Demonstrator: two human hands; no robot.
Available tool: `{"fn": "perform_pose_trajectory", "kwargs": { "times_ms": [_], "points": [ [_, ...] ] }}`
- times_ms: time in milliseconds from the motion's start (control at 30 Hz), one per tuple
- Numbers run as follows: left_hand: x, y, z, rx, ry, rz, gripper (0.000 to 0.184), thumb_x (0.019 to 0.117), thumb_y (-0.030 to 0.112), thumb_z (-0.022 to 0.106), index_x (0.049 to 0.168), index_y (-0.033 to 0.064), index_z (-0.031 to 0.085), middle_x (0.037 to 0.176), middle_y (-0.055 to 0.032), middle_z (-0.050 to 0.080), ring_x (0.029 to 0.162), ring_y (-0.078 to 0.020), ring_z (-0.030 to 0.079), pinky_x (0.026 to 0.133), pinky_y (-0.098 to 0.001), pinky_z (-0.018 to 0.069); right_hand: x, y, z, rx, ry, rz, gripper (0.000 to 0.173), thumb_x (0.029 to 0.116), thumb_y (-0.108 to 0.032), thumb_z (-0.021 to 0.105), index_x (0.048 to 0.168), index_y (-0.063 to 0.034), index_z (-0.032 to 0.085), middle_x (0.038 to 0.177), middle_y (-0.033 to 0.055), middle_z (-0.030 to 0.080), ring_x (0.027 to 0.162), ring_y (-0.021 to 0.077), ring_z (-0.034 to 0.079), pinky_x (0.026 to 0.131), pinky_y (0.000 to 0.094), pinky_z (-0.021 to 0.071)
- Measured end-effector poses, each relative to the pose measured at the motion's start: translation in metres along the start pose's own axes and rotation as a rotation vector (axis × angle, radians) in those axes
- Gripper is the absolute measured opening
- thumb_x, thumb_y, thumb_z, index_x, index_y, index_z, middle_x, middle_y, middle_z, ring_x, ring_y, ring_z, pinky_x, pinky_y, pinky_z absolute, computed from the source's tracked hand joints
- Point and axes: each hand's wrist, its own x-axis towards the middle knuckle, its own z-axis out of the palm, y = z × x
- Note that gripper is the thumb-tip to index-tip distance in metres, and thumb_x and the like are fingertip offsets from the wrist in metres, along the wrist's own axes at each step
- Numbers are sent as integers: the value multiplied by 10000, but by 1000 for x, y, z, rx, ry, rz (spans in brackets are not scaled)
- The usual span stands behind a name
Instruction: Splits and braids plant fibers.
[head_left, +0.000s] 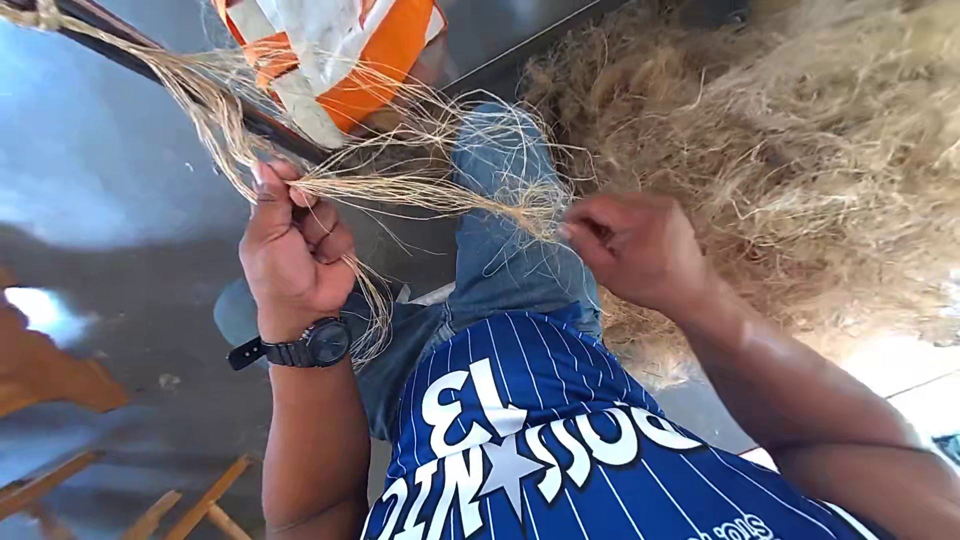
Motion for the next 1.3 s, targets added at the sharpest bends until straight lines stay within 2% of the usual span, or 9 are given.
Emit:
{"fn": "perform_pose_trajectory", "kwargs": {
  "times_ms": [100, 267, 467, 533, 633, 733, 900, 1100, 1300],
  "points": [
    [-5, 1, 1, 6, 29, 8, 362, 1145, 328, 233, 1040, 201, 555, 752, 77, 546, 491, -5, 412, 429, -134, 362, 31, 3, 30, 93, 5, 130, 597, 997, -453, 631, 1448, -70, 545, 1197, 127, 671, 916, 225, 684, 800, 430, 596],
    [-4, -6, 3, 17, 31, -6, 371, 1145, 342, 231, 1034, 203, 556, 737, 78, 534, 481, -10, 399, 425, -138, 354, 50, 14, 67, 377, 42, 80, 451, 968, -252, 698, 1346, -45, 563, 1251, 90, 671, 1168, 177, 649, 994, 396, 557],
    [-1, -17, 5, 32, 29, -34, 337, 1143, 328, 261, 1090, 197, 567, 753, 77, 544, 473, -8, 394, 413, -136, 347, 55, 5, 81, 479, -32, 79, 348, 949, -90, 674, 1278, -22, 582, 1016, 70, 705, 852, 139, 683, 794, 337, 592],
    [-4, -16, -1, 49, 21, -35, 337, 1143, 334, 265, 1106, 200, 572, 768, 82, 550, 482, -5, 404, 422, -135, 363, 51, 11, 80, 565, -26, 26, 257, 965, -83, 636, 1208, -5, 611, 996, 71, 693, 875, 126, 676, 813, 322, 588],
    [-12, -14, -15, 49, 39, -29, 320, 1135, 329, 313, 1035, 217, 596, 731, 99, 539, 483, 0, 397, 428, -134, 345, 45, 18, 77, 599, -94, -80, 492, 908, -146, 739, 1321, 24, 532, 1182, 114, 665, 1109, 176, 652, 999, 377, 553],
    [-18, -15, -26, 62, 79, -55, 308, 1136, 337, 306, 1044, 227, 579, 731, 100, 534, 487, 0, 396, 433, -137, 346, 38, 16, 87, 259, -177, -178, 756, 864, -313, 813, 1495, -57, 485, 1251, 79, 701, 1215, 230, 630, 1130, 492, 440],
    [-70, 14, -62, 389, 131, -133, 440, 1134, 429, 205, 1263, 240, 581, 804, 95, 535, 498, 7, 376, 436, -122, 316, 22, 14, 54, 218, -161, -136, 292, 1009, -129, 631, 1284, -39, 669, 1207, 141, 701, 1100, 237, 691, 1012, 453, 557],
    [-173, 42, -176, 607, 458, -234, 250, 1118, 335, 382, 1057, 203, 585, 713, 89, 487, 498, -7, 395, 440, -152, 355, 6, 39, 7, 157, -105, -27, 235, 1001, -159, 598, 1164, -13, 683, 1087, 151, 682, 868, 204, 659, 785, 429, 571],
    [-238, 5, -246, 991, 770, -364, 283, 1115, 281, 429, 1102, 87, 634, 771, 40, 592, 544, -58, 492, 500, -222, 447, 10, 28, 10, 183, -113, -128, 244, 982, -187, 605, 1135, -26, 707, 1063, 122, 686, 888, 166, 655, 805, 379, 570]
  ]
}}
